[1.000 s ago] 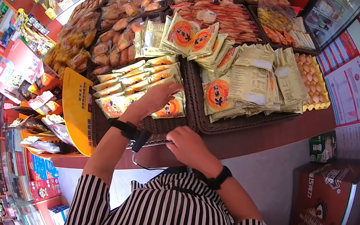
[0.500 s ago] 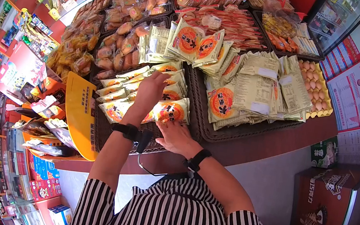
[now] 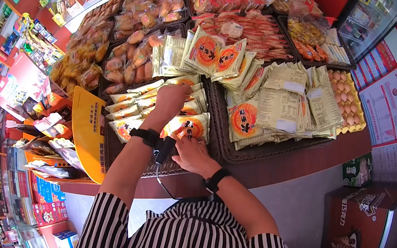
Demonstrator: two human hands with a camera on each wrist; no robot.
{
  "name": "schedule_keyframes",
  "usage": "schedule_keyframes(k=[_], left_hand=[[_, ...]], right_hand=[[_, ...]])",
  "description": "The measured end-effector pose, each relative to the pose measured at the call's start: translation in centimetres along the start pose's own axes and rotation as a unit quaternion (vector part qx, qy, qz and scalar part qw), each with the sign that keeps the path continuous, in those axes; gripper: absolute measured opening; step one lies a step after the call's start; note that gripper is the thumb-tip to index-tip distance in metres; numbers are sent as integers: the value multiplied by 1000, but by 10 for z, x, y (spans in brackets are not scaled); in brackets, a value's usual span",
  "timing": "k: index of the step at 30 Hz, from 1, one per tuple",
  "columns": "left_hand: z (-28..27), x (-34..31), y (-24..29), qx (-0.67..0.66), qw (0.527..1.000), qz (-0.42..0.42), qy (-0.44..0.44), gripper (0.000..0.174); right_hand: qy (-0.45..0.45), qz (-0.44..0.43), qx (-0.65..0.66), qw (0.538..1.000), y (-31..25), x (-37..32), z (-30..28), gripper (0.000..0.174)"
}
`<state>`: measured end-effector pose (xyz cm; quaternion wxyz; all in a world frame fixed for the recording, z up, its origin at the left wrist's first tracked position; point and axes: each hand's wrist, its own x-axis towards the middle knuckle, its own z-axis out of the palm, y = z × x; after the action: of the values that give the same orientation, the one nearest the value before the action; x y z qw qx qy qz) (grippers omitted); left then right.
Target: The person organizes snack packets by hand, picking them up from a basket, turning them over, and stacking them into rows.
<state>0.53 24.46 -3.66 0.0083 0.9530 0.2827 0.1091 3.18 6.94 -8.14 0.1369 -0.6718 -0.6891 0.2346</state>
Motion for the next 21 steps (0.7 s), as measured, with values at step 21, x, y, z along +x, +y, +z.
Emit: schedule_keyframes(k=[21], left_hand=[[-7, 12, -14, -12, 1000, -12, -9, 17]], right_hand=[[42, -1, 7, 999, 1, 4, 2, 66]])
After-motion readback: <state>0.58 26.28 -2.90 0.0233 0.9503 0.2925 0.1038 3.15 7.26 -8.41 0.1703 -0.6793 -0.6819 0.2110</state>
